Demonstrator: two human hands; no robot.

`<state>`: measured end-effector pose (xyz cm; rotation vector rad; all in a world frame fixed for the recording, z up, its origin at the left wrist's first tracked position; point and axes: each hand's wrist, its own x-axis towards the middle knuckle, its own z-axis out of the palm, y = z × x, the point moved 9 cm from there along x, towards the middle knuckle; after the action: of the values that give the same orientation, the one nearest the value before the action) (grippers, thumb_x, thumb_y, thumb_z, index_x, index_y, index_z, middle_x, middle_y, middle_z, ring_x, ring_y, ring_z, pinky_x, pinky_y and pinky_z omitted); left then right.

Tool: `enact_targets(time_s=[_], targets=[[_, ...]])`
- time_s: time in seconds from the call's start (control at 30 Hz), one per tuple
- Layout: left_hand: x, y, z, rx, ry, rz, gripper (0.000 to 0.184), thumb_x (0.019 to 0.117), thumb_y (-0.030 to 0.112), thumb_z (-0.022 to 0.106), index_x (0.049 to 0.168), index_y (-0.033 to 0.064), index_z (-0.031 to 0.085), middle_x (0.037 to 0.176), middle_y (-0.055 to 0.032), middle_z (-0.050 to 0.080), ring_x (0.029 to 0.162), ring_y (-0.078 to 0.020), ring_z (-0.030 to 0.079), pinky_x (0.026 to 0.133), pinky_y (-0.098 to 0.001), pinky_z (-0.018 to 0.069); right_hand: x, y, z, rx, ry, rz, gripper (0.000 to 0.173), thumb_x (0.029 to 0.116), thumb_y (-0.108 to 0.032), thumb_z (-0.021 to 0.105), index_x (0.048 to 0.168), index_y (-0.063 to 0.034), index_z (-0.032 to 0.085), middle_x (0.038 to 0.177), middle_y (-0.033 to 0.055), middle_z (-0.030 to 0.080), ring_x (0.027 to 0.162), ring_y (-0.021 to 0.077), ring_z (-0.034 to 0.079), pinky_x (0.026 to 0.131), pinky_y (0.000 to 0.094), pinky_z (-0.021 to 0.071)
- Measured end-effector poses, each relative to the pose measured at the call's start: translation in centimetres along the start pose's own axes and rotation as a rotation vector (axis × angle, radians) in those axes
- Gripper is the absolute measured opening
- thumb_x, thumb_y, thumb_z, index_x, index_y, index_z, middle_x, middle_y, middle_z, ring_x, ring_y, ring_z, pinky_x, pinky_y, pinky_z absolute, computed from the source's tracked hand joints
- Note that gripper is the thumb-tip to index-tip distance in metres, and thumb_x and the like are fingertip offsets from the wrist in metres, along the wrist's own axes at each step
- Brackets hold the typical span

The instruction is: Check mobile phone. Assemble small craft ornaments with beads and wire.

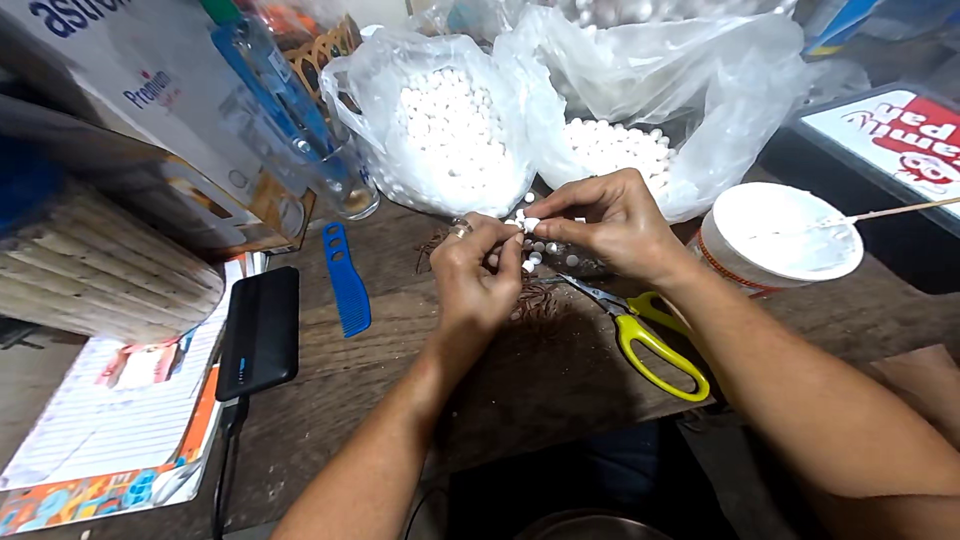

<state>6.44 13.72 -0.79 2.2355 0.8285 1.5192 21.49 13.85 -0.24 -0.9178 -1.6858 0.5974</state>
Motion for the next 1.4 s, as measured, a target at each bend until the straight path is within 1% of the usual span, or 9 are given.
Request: enact_targets(time_s=[0.3, 0.4, 0.5, 0.63, 0.83, 1.1, 1.2, 1.3, 1.4], targets=[[0.0, -0.6, 0.1, -0.026, 0.0, -0.057, 0.008, 0.0908, 0.0, 0.066, 0.089, -0.0035, 0.073, 0.089, -0.0082, 0.067, 0.073, -0.0005, 0.06, 0.067, -0.0118, 0.0495, 0.0, -0.1, 0.1, -0.048, 0.013, 0.004, 0.011, 0.0884, -0.001, 0.071, 0.098, 0.0012, 0.075, 0.091, 0.002, 0.074, 0.078, -0.0037, 0.065, 0.076, 0.0131, 0.0548], [0.1, -1.3, 0.3, -0.083, -0.017, -0.157, 0.007, 0.0928, 0.001, 0.067, 0.092, -0.0023, 0.074, 0.091, -0.0069, 0.069, 0.073, 0.0005, 0.062, 0.068, -0.0129, 0.0516, 0.1, -0.1, -0.3, -0.084, -0.025, 0.001, 0.016, 0.09, -0.004, 0.071, 0.104, 0.0009, 0.075, 0.093, 0.0029, 0.074, 0.082, -0.0022, 0.067, 0.079, 0.0142, 0.0555], [0.1, -1.5, 0.3, -0.111, -0.031, -0.193, 0.007, 0.0938, 0.001, 0.067, 0.093, -0.0028, 0.074, 0.091, -0.0072, 0.069, 0.073, 0.0015, 0.062, 0.067, -0.0122, 0.0518, 0.0, -0.4, -0.2, -0.153, -0.045, -0.03, 0.02, 0.0906, -0.005, 0.069, 0.109, 0.0012, 0.075, 0.094, 0.0043, 0.072, 0.081, -0.0008, 0.065, 0.077, 0.0143, 0.0538], [0.2, -1.5, 0.3, -0.148, -0.032, -0.202, 0.007, 0.0927, -0.001, 0.067, 0.094, -0.0039, 0.074, 0.093, -0.0077, 0.068, 0.072, 0.0023, 0.062, 0.065, -0.0114, 0.052, 0.1, -0.9, -0.5, -0.244, -0.013, -0.072, 0.016, 0.0924, -0.01, 0.068, 0.103, -0.0018, 0.076, 0.091, 0.0024, 0.072, 0.077, -0.0033, 0.062, 0.071, 0.0118, 0.0503], [0.0, -1.3, 0.3, -0.08, -0.019, -0.133, 0.008, 0.0901, 0.001, 0.066, 0.089, -0.0019, 0.073, 0.09, -0.0063, 0.068, 0.077, -0.0002, 0.061, 0.069, -0.0131, 0.0497, -0.3, -1.3, -0.1, -0.271, -0.034, -0.091, 0.011, 0.0929, -0.01, 0.068, 0.095, -0.0038, 0.077, 0.086, 0.0015, 0.069, 0.077, -0.0005, 0.061, 0.069, 0.0125, 0.0486], [-0.2, -0.2, 0.1, -0.013, 0.035, -0.004, 0.01, 0.0865, 0.0, 0.065, 0.086, -0.0039, 0.074, 0.087, -0.0089, 0.068, 0.081, -0.0023, 0.062, 0.073, -0.013, 0.0481, -0.4, -1.5, 0.1, -0.292, 0.003, -0.104, 0.017, 0.095, -0.014, 0.066, 0.085, -0.0044, 0.075, 0.077, -0.0012, 0.065, 0.071, -0.0041, 0.058, 0.066, 0.0108, 0.0465], [-0.2, 0.1, 0.0, 0.018, 0.046, 0.018, 0.011, 0.0861, 0.0, 0.064, 0.084, -0.0037, 0.074, 0.085, -0.0092, 0.068, 0.078, -0.0027, 0.061, 0.071, -0.0136, 0.0468, -0.3, -1.4, 0.1, -0.319, -0.011, -0.11, 0.015, 0.0945, -0.015, 0.066, 0.088, -0.0037, 0.075, 0.08, 0.0011, 0.066, 0.071, -0.0021, 0.058, 0.067, 0.0123, 0.047], [-0.1, 0.1, 0.0, 0.024, 0.042, 0.029, 0.011, 0.0869, 0.0, 0.064, 0.084, -0.0037, 0.073, 0.085, -0.0092, 0.068, 0.077, -0.0021, 0.06, 0.07, -0.0128, 0.0468, -0.1, -1.2, 0.1, -0.297, -0.019, -0.125, 0.014, 0.0936, -0.013, 0.067, 0.094, -0.0021, 0.076, 0.086, 0.0038, 0.07, 0.076, -0.0007, 0.062, 0.072, 0.0137, 0.0505], [-0.2, 0.0, 0.0, 0.016, 0.038, 0.017, 0.011, 0.0871, 0.0, 0.063, 0.084, -0.004, 0.073, 0.084, -0.0087, 0.067, 0.076, -0.0019, 0.059, 0.069, -0.0128, 0.0459, -0.3, -1.2, 0.2, -0.287, -0.018, -0.114, 0.011, 0.0931, -0.011, 0.068, 0.094, -0.0028, 0.075, 0.086, 0.0031, 0.07, 0.077, -0.0002, 0.062, 0.072, 0.013, 0.0507]])
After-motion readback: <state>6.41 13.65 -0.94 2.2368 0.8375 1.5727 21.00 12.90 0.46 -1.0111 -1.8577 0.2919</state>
